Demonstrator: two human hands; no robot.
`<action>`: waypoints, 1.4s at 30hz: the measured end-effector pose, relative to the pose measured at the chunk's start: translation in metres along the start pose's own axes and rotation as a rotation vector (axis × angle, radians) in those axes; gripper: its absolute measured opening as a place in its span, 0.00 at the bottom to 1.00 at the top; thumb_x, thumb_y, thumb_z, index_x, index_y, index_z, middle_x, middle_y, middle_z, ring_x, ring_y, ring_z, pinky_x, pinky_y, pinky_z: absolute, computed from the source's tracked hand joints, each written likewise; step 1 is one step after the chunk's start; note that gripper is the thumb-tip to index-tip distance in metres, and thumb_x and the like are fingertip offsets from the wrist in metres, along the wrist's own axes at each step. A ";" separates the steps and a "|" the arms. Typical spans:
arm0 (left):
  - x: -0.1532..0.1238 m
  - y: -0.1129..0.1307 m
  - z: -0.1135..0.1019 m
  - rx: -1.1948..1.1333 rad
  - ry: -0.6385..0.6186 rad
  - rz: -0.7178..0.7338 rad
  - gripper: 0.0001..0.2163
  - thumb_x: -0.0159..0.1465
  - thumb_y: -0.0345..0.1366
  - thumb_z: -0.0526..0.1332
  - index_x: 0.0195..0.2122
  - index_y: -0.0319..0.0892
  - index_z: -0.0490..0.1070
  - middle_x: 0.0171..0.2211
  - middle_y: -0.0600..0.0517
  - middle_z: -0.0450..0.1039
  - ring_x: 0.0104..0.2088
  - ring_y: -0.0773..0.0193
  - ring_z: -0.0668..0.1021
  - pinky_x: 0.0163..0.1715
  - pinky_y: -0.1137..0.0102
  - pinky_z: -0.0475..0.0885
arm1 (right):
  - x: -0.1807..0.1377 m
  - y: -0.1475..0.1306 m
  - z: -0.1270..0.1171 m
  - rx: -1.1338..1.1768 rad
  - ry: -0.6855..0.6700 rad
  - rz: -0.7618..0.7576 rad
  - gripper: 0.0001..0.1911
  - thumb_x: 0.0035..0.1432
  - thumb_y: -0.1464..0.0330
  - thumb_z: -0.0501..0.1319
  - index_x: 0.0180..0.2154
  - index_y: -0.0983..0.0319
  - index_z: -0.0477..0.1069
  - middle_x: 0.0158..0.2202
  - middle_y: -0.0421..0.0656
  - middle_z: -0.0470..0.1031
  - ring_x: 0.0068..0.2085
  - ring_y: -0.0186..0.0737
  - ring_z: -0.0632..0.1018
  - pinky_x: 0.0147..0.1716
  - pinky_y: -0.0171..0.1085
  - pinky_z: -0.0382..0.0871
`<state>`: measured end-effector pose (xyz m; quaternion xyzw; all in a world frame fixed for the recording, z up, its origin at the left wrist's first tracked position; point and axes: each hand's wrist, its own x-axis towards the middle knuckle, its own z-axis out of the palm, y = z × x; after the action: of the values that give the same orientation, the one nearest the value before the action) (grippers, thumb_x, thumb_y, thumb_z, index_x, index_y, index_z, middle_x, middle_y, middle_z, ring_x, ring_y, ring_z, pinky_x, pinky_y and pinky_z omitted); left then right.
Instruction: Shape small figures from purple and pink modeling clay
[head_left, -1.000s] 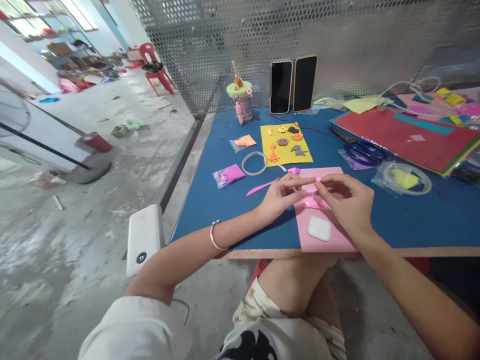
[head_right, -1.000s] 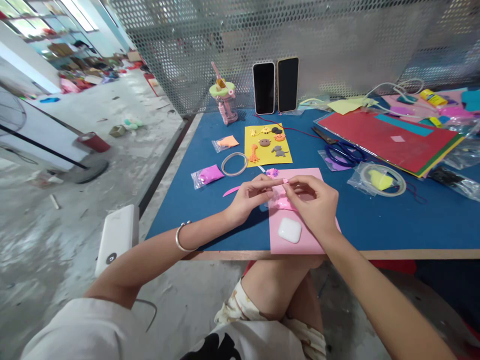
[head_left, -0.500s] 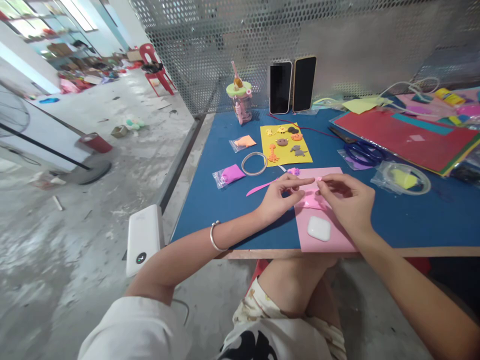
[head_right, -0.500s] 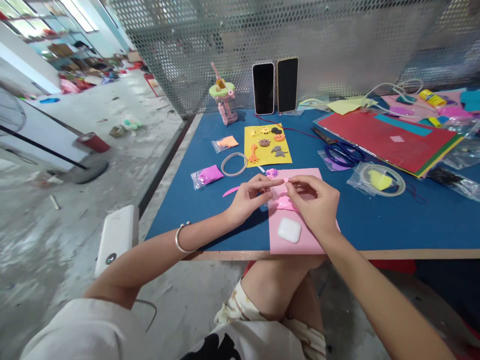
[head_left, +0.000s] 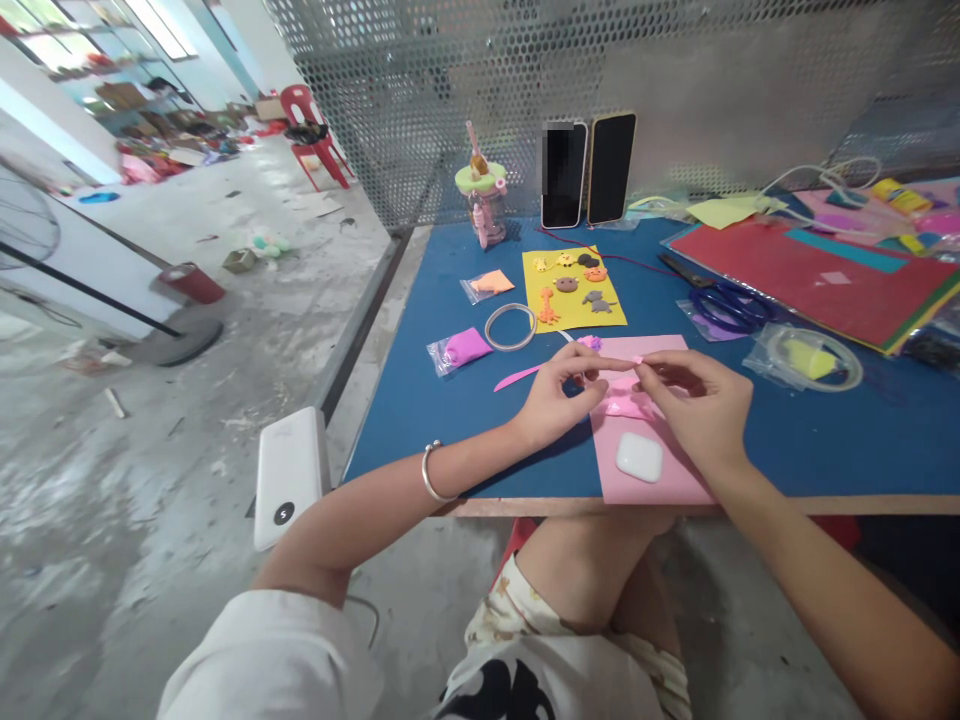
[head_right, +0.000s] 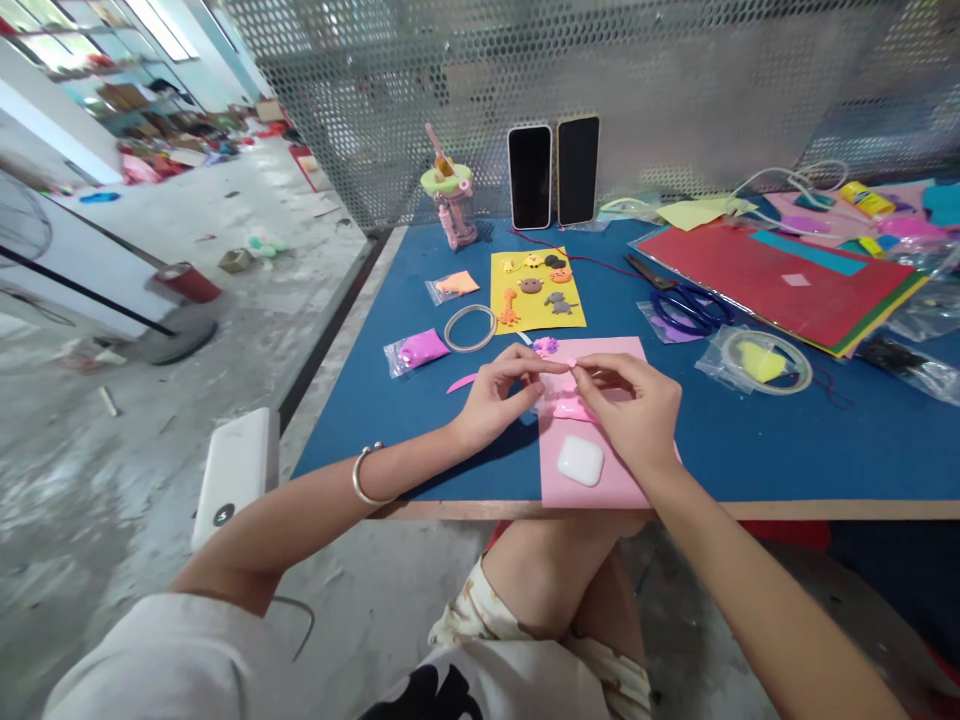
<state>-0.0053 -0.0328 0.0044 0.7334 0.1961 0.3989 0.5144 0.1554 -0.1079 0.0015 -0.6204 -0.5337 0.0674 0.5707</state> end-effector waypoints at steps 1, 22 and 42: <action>0.000 0.000 0.000 -0.009 0.003 0.005 0.11 0.60 0.30 0.60 0.43 0.44 0.78 0.33 0.51 0.66 0.37 0.67 0.69 0.35 0.71 0.67 | 0.000 0.000 0.000 -0.007 0.004 -0.015 0.05 0.52 0.65 0.66 0.33 0.58 0.77 0.32 0.42 0.80 0.30 0.39 0.80 0.34 0.39 0.77; 0.001 -0.001 -0.001 -0.033 0.007 -0.002 0.10 0.61 0.31 0.60 0.42 0.44 0.78 0.34 0.51 0.65 0.36 0.67 0.69 0.36 0.71 0.68 | 0.000 -0.001 -0.001 -0.002 -0.026 -0.046 0.04 0.52 0.68 0.66 0.34 0.59 0.77 0.32 0.41 0.80 0.30 0.37 0.80 0.34 0.36 0.75; 0.000 0.000 -0.001 -0.008 0.041 -0.008 0.09 0.61 0.32 0.60 0.40 0.44 0.79 0.33 0.50 0.65 0.37 0.66 0.69 0.35 0.71 0.67 | 0.000 -0.002 0.000 0.022 -0.063 -0.037 0.03 0.51 0.68 0.66 0.32 0.58 0.77 0.31 0.40 0.79 0.29 0.36 0.79 0.32 0.36 0.76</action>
<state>-0.0060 -0.0319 0.0051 0.7222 0.2081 0.4126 0.5147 0.1544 -0.1081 0.0034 -0.6019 -0.5618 0.0822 0.5616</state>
